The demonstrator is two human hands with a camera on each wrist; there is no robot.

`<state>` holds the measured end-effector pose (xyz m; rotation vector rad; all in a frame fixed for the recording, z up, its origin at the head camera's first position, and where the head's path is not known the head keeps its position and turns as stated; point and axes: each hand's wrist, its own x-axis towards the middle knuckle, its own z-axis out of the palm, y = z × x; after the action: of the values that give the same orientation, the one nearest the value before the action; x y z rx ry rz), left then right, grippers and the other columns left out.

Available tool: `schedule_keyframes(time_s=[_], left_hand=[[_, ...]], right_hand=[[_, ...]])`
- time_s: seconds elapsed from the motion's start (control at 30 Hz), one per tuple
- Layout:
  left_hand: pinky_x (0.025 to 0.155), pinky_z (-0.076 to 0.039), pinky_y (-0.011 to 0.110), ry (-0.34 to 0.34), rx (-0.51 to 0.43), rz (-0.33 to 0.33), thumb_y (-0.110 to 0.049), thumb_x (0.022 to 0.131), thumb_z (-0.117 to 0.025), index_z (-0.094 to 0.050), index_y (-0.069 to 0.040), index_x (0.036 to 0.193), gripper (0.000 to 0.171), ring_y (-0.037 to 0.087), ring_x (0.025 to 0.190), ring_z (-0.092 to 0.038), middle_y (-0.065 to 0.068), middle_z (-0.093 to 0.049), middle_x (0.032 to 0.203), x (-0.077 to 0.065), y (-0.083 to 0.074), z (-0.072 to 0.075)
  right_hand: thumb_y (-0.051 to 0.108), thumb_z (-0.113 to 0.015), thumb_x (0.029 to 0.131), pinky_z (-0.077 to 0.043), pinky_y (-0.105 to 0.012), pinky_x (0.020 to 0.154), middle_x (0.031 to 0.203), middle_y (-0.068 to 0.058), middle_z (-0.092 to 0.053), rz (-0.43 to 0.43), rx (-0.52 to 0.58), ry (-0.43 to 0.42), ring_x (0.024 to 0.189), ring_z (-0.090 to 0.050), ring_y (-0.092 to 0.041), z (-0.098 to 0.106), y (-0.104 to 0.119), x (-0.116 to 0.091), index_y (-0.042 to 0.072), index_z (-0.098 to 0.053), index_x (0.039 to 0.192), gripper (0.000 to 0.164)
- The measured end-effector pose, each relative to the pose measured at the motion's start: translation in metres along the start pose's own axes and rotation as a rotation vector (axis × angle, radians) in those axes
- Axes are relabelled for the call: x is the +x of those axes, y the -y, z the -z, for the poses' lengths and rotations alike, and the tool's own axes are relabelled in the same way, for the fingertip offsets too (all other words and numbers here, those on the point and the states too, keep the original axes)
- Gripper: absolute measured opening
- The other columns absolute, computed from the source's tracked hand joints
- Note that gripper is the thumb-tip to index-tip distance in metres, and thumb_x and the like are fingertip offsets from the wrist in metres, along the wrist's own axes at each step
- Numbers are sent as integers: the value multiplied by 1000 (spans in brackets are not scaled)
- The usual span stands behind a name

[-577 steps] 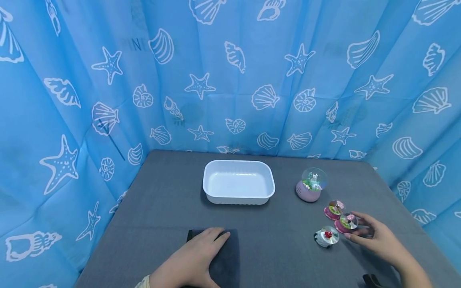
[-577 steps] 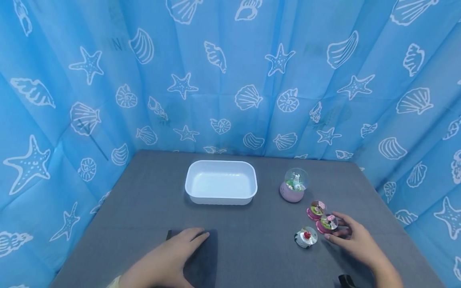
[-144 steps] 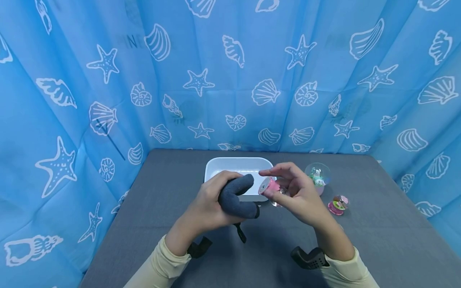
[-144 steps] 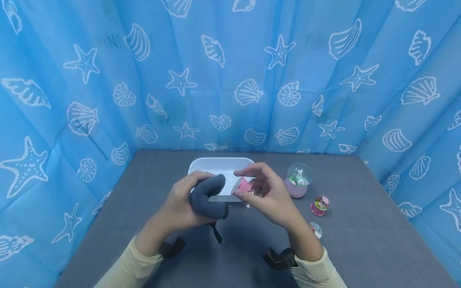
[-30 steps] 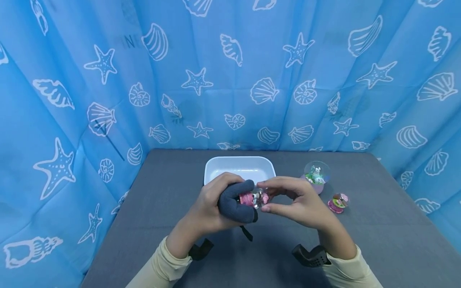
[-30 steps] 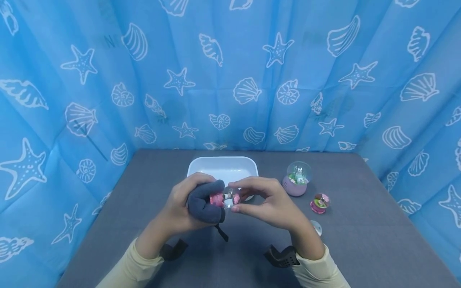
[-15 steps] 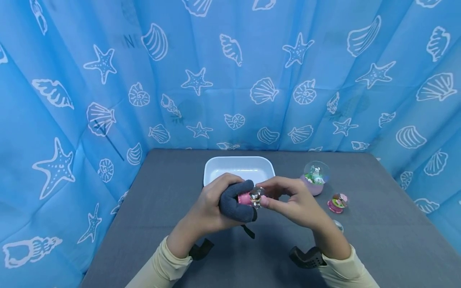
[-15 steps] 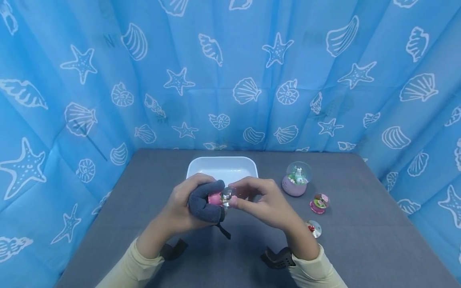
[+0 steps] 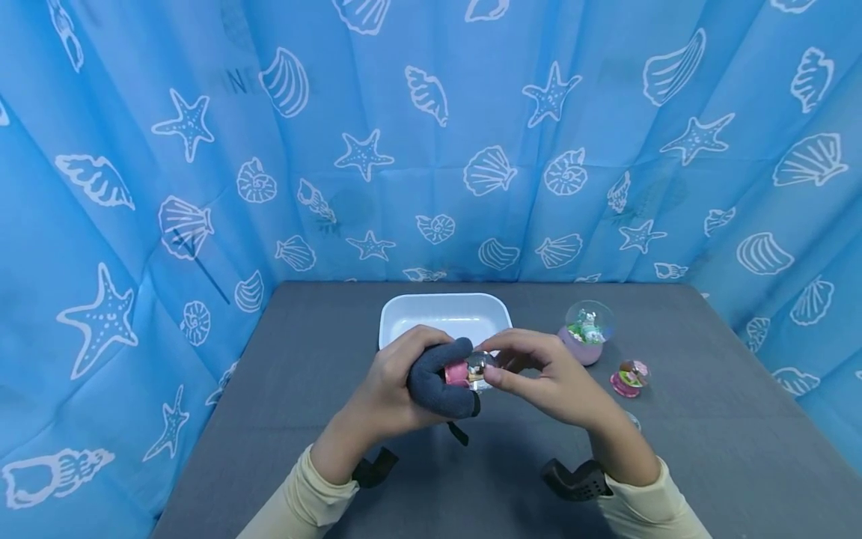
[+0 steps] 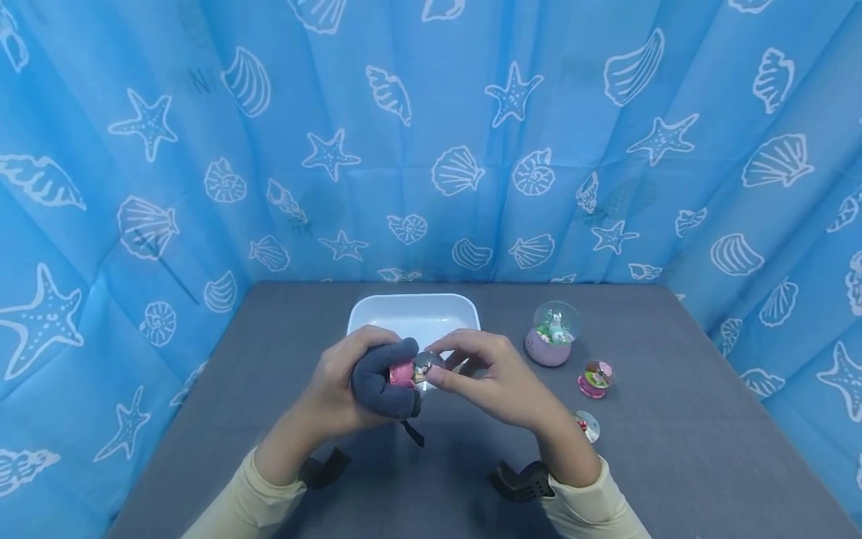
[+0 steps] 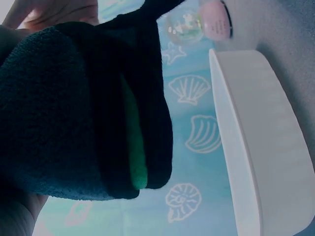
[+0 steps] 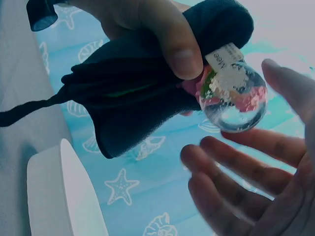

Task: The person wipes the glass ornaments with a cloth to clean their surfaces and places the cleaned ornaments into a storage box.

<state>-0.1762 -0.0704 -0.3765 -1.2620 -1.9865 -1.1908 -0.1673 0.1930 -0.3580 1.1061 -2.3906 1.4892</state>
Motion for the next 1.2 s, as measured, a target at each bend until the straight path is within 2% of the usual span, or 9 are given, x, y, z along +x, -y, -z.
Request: schedule_keyframes(time_s=[0.1, 0.2, 0.33, 0.5, 0.7, 0.9, 1.07, 1.2], left_hand=[[99, -59, 40, -5, 1, -9, -12, 67, -100, -59, -7, 128, 73, 21, 108, -68, 7, -68, 118, 0, 1, 1], [99, -59, 41, -7, 5, -13, -12, 68, -100, -59, -6, 128, 74, 21, 109, -68, 7, -68, 118, -1, 1, 1], [100, -60, 41, -2, 8, -7, -13, 67, -101, -59, -7, 129, 74, 21, 109, -68, 7, -69, 119, -1, 1, 1], [101, -59, 41, -5, -4, -7, -12, 68, -100, -59, -6, 128, 73, 21, 110, -68, 8, -69, 119, 0, 0, 1], [100, -59, 40, -19, -15, -25, -10, 68, -99, -59, -5, 128, 72, 22, 111, -68, 8, -68, 118, 1, 0, 2], [99, -60, 40, -19, -18, -32, -11, 68, -100, -59, -5, 127, 73, 22, 109, -68, 8, -68, 117, 0, 2, 1], [99, -59, 39, -17, -14, -31, -12, 67, -100, -59, -5, 127, 73, 21, 109, -68, 8, -68, 117, 1, 2, 1], [99, -59, 38, -15, -15, -35, -11, 68, -99, -59, -5, 126, 71, 20, 108, -68, 7, -68, 116, 1, 2, 0]], right_hand=[[-3, -83, 87, -64, -32, 86, 126, -10, -73, 83, 20, 1, 104, -73, -17, 1, -1, 0, 6, -69, 134, 50], [-8, -87, 80, -63, -33, 94, 133, -13, -70, 163, 70, 7, 114, -71, -18, 1, -1, 0, 1, -65, 138, 63], [-13, -87, 76, -62, -31, 97, 134, -13, -71, 241, 110, 6, 119, -69, -16, 0, -3, 0, -2, -66, 137, 66], [-16, -87, 74, -62, -30, 96, 130, -13, -72, 286, 111, -11, 119, -70, -15, 0, -3, 1, -2, -68, 133, 64], [-13, -88, 76, -63, -30, 92, 127, -12, -74, 255, 87, -19, 116, -71, -14, -1, -3, 1, 0, -70, 131, 60], [-11, -88, 77, -64, -31, 88, 122, -12, -76, 178, 45, -31, 109, -73, -14, -2, 0, 0, 3, -72, 128, 56], [-5, -87, 81, -65, -34, 82, 117, -6, -79, 98, -28, -52, 96, -75, -12, -2, 1, 0, 8, -74, 127, 50], [0, -83, 87, -62, -32, 73, 104, 0, -78, 36, -49, -58, 83, -72, -11, -3, -1, 0, 12, -75, 124, 40]])
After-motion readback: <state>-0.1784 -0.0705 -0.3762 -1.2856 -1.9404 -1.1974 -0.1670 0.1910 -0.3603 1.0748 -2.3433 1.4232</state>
